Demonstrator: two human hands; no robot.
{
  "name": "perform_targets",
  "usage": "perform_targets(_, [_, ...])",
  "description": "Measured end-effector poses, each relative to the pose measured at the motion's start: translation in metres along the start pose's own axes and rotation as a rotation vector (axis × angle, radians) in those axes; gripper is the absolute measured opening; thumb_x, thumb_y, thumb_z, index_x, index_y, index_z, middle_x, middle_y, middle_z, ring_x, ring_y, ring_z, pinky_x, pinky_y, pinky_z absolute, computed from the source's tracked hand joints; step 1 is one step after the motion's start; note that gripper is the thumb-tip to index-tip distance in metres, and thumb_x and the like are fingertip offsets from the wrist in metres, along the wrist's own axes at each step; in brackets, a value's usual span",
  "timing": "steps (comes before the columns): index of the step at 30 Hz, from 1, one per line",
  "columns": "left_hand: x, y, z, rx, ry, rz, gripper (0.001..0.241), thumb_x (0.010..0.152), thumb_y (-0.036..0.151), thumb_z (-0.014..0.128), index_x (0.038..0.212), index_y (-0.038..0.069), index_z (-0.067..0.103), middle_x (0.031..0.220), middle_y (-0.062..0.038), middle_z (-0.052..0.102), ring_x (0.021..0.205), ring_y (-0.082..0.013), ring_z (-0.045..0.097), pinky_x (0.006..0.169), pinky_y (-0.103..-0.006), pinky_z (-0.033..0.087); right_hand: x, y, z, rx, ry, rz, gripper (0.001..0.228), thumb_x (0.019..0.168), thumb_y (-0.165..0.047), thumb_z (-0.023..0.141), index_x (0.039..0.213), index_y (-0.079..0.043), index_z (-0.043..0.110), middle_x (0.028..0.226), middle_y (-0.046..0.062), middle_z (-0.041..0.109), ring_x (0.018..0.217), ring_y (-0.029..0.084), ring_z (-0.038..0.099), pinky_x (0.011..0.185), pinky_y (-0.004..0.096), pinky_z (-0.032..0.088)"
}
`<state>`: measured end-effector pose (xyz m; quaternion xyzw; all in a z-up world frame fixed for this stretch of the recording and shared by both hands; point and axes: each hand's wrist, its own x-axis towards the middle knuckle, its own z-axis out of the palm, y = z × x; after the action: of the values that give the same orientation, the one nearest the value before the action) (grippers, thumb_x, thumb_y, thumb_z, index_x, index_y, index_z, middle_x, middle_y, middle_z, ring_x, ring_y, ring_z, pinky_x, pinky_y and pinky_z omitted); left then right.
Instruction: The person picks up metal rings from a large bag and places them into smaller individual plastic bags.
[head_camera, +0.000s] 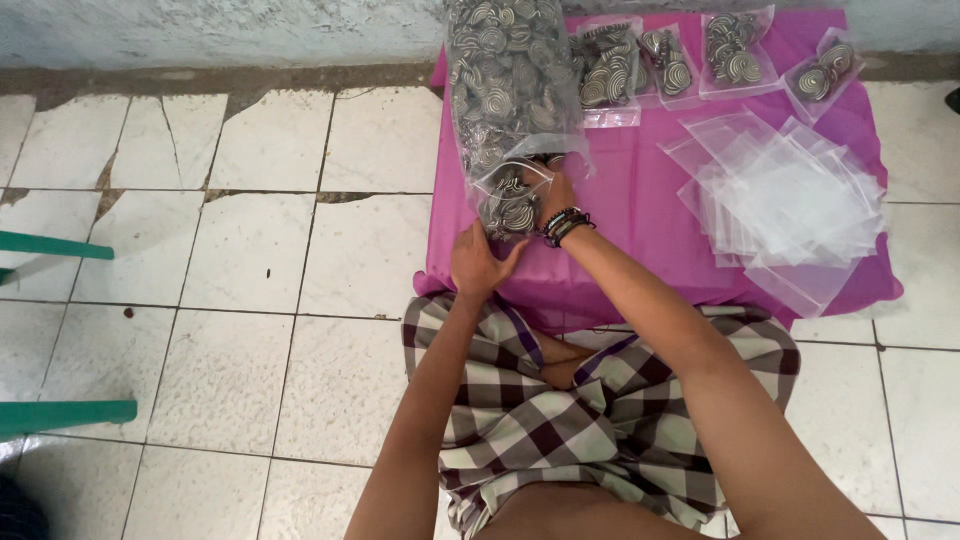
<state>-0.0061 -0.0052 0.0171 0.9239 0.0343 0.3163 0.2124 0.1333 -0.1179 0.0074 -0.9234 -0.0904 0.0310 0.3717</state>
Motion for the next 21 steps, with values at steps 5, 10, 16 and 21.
perform_targets(5, [-0.005,-0.009,0.011,-0.007,-0.022,-0.015,0.078,0.075,0.073,0.078,0.106,0.004,0.061,0.081,-0.015,0.067,0.077,-0.0345,0.072,0.074,-0.0442,0.059,0.006,0.043,0.014,0.140,0.084,-0.310,0.024,0.089,-0.008,0.078,0.113,-0.006,0.077,0.113,0.014,0.078,0.117,0.038,0.069,0.107,0.043,0.051])
perform_targets(10, [-0.007,-0.012,0.020,0.008,0.024,0.009,0.079,0.075,0.073,0.077,0.108,0.003,0.062,0.080,-0.014,0.066,0.075,-0.0325,0.072,0.072,-0.0416,0.059,-0.007,0.000,-0.010,-0.109,0.104,-0.086,0.019,0.095,-0.012,0.066,0.089,0.001,0.078,0.085,0.023,0.076,0.093,0.043,0.075,0.082,0.049,0.061])
perform_targets(16, [-0.018,-0.026,0.041,0.069,0.051,-0.015,0.082,0.078,0.075,0.073,0.110,0.000,0.062,0.081,-0.014,0.065,0.077,-0.0324,0.070,0.072,-0.0415,0.059,0.000,0.000,0.000,-0.222,0.170,-0.058,0.040,0.100,-0.038,0.061,0.088,-0.003,0.076,0.080,0.020,0.075,0.084,0.040,0.076,0.070,0.048,0.060])
perform_targets(21, [-0.025,-0.038,0.054,-0.029,0.079,-0.018,0.078,0.083,0.071,0.074,0.115,0.000,0.062,0.086,-0.015,0.064,0.083,-0.0334,0.070,0.077,-0.0409,0.059,-0.008,-0.018,-0.019,0.056,0.047,-0.105,0.034,0.103,-0.028,0.055,0.109,0.001,0.071,0.097,0.026,0.075,0.097,0.052,0.071,0.080,0.062,0.058])
